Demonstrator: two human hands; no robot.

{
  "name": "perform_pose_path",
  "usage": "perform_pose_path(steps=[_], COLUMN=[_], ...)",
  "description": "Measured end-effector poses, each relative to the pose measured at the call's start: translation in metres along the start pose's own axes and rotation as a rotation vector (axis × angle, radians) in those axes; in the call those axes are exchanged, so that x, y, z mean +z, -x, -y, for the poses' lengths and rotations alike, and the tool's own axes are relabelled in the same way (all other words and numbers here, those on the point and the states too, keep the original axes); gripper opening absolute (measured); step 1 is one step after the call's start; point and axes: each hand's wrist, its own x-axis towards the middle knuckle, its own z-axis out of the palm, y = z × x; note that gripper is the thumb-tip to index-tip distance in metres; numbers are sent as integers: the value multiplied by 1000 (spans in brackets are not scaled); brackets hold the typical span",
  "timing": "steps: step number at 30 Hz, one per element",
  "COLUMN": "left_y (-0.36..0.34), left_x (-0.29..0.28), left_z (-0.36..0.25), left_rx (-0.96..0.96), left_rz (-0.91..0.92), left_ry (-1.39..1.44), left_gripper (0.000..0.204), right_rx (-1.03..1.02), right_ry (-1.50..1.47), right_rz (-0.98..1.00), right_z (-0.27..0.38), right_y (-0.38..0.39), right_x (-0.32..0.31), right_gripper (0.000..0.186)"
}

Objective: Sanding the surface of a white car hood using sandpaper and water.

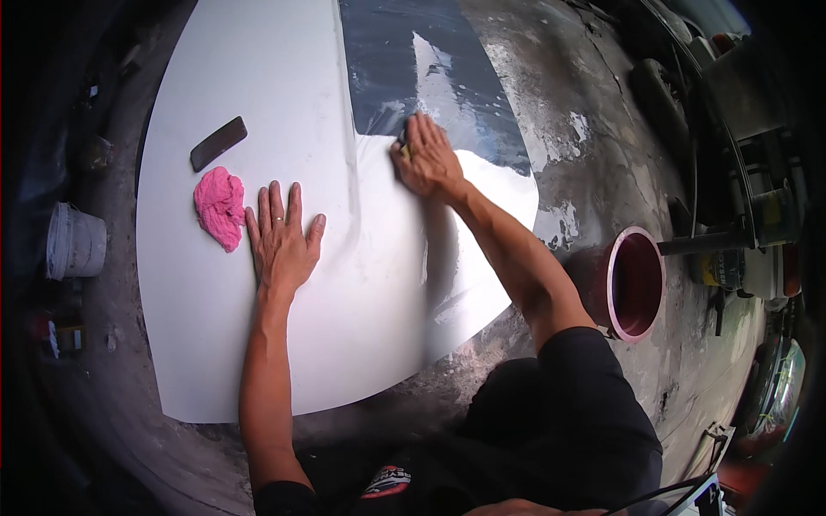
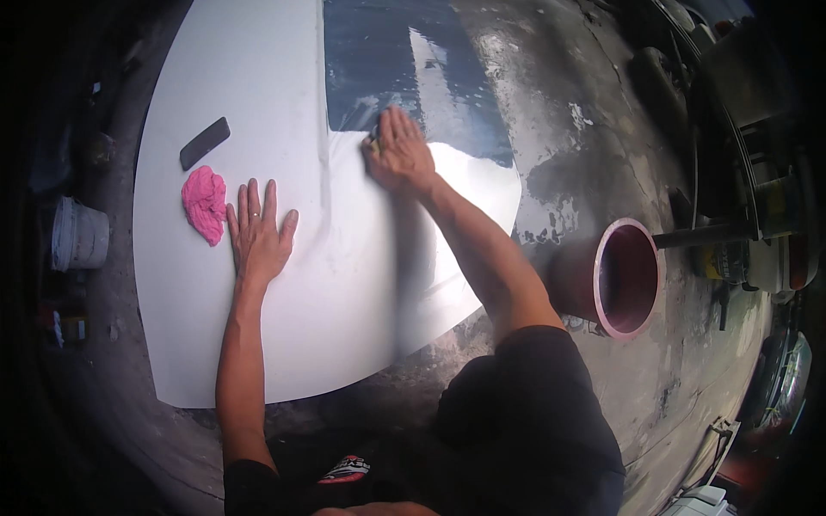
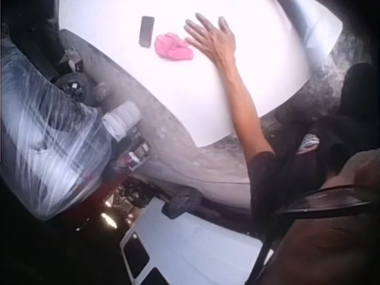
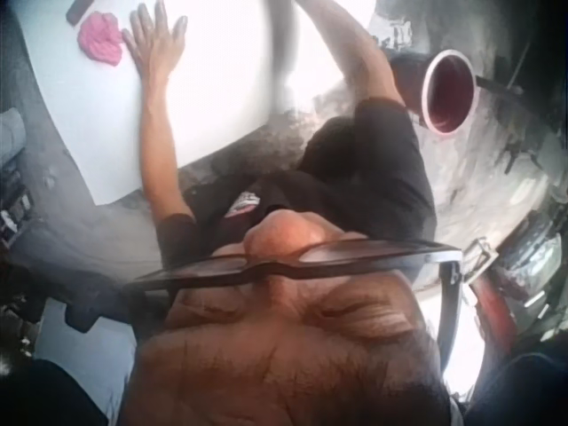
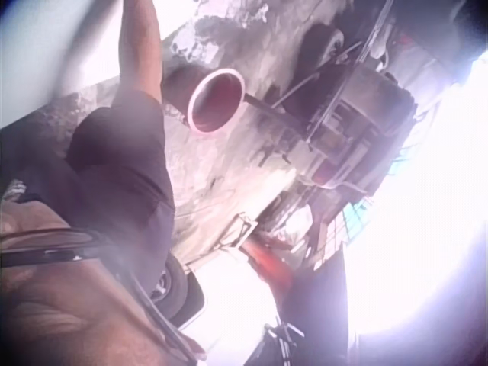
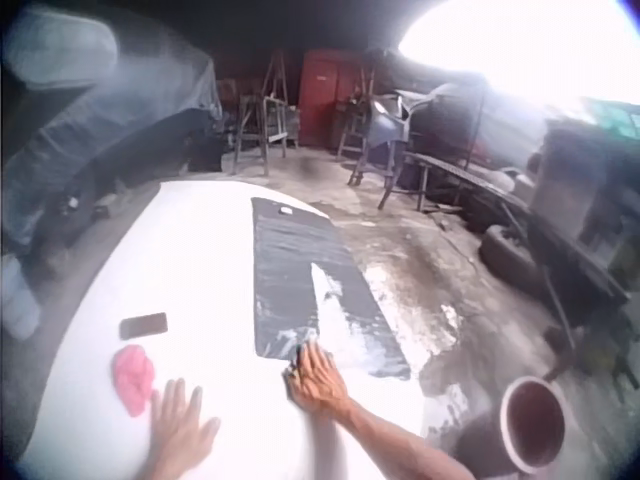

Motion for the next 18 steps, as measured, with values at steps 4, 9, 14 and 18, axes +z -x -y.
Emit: perform_pose_path(steps=[4, 9, 14, 18], left_y=[0, 1, 1, 0], left_x=[1, 1, 1, 2], left_z=[-1, -3, -3, -3], left_rx=[1, 5, 1, 15], left_rz=[-11, 25, 13, -11], left_ry=[13, -20, -42, -57], left_gripper=[65, 65, 65, 65], right_rx=[-39, -349, 94, -305], right_ry=[65, 33, 44, 37], right_rz=[-45, 324, 50, 274], right_z=[-6, 0, -51, -13], right_y=[15, 84, 33, 83], right_x=[-1, -24, -17, -21], right_gripper=[72, 76, 73, 74])
